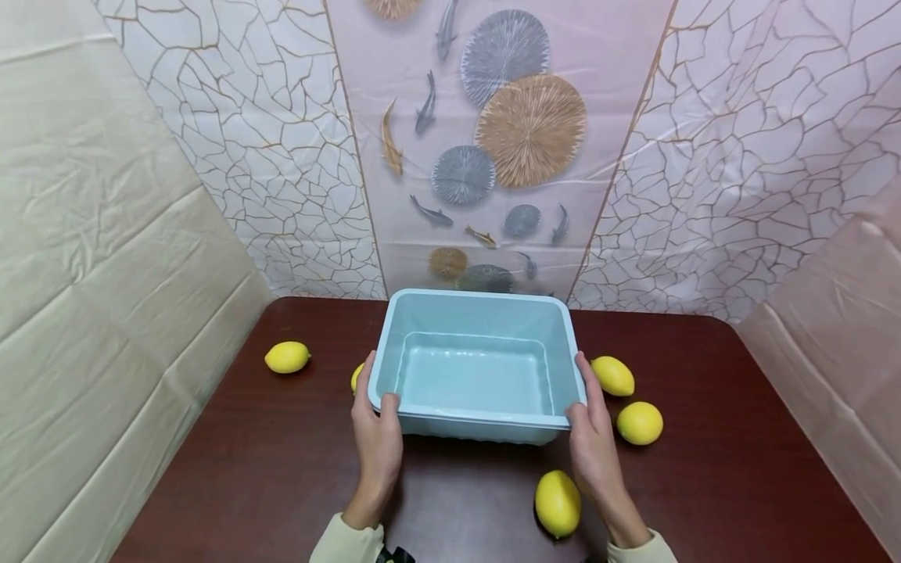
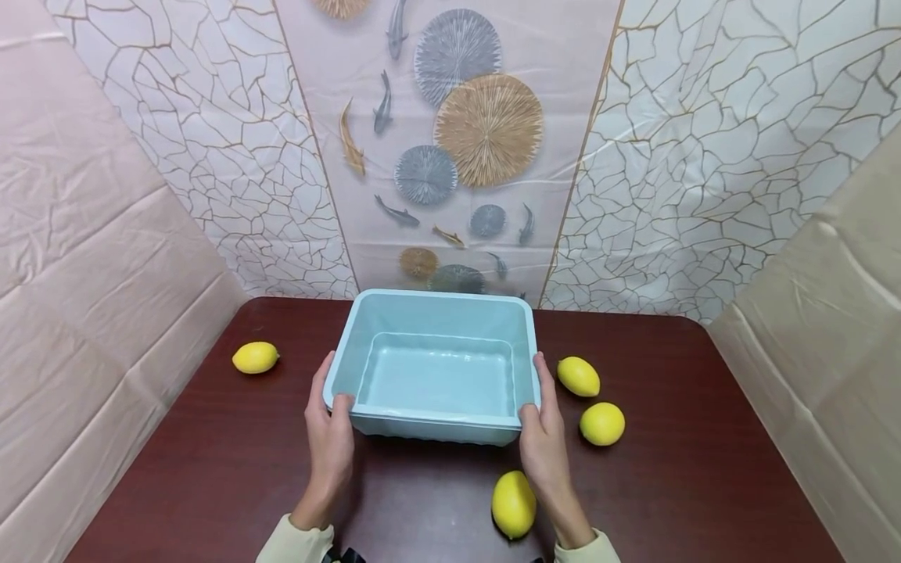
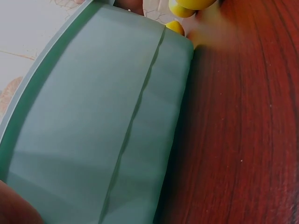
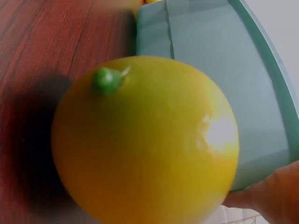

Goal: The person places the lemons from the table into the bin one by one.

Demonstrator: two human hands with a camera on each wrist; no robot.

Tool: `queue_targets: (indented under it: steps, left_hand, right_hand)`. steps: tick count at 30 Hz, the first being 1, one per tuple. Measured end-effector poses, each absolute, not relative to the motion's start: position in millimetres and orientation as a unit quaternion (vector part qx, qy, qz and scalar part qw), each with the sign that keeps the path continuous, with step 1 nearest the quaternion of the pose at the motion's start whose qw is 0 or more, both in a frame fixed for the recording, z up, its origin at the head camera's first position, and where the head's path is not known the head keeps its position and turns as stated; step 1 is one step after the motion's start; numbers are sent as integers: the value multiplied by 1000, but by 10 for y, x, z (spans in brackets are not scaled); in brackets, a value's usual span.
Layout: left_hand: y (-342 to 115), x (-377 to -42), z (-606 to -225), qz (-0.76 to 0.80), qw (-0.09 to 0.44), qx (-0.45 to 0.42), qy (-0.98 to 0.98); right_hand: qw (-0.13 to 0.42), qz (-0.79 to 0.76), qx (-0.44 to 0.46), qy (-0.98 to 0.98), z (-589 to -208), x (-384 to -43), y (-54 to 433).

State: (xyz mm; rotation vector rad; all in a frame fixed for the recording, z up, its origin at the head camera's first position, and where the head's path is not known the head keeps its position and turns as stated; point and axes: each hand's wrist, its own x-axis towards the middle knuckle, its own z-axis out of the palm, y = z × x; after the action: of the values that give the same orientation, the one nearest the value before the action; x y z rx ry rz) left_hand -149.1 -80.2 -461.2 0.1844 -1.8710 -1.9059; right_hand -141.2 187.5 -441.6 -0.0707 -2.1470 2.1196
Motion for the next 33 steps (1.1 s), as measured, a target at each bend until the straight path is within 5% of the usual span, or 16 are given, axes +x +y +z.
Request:
queue_targets:
  steps: [33]
  left_hand:
    - [-923,-1512,-4691,-665,193,47,-720]
  right_hand:
    - [62,660,-29,-748,-4454,-1458,1928]
